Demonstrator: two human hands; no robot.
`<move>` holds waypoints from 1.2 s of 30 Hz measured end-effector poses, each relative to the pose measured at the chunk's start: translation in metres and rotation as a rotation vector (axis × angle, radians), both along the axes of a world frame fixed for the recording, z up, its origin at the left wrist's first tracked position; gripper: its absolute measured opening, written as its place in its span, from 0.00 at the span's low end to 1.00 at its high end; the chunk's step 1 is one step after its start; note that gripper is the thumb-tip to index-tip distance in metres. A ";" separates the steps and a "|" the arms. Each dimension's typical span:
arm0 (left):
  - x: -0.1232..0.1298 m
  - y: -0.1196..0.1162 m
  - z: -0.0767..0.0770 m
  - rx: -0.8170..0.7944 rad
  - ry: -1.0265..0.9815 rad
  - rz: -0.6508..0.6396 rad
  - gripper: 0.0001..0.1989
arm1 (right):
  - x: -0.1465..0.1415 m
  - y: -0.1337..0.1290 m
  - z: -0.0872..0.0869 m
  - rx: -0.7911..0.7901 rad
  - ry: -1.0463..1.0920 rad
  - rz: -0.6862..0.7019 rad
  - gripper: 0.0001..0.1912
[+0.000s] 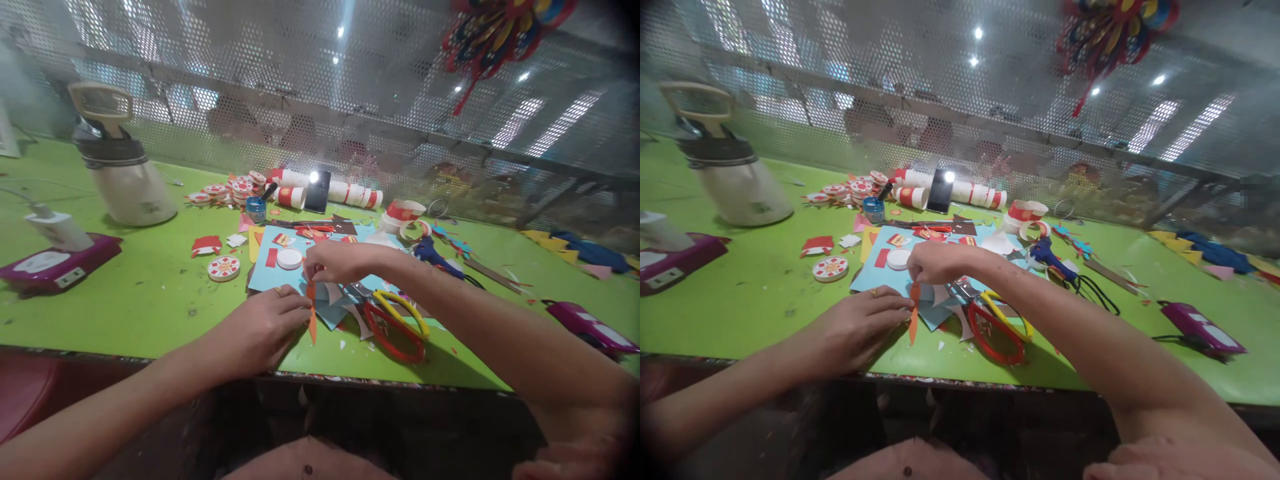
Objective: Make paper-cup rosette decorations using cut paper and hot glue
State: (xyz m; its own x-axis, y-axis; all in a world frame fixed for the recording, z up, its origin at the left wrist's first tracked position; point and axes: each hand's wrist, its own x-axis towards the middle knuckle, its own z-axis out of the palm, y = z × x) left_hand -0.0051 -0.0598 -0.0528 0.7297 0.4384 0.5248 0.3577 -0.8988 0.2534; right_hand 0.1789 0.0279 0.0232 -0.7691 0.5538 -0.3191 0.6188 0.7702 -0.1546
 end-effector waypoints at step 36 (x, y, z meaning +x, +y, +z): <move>0.042 0.062 0.047 -1.127 -0.670 0.182 0.09 | 0.082 -0.040 -0.023 0.021 0.880 -0.610 0.14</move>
State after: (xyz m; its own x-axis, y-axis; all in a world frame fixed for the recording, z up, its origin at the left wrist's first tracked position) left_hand 0.0373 0.0025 -0.0059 0.3582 0.9326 0.0440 -0.0358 -0.0334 0.9988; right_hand 0.2606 -0.0117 0.0006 -0.3159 0.9212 0.2270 0.5777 0.3765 -0.7243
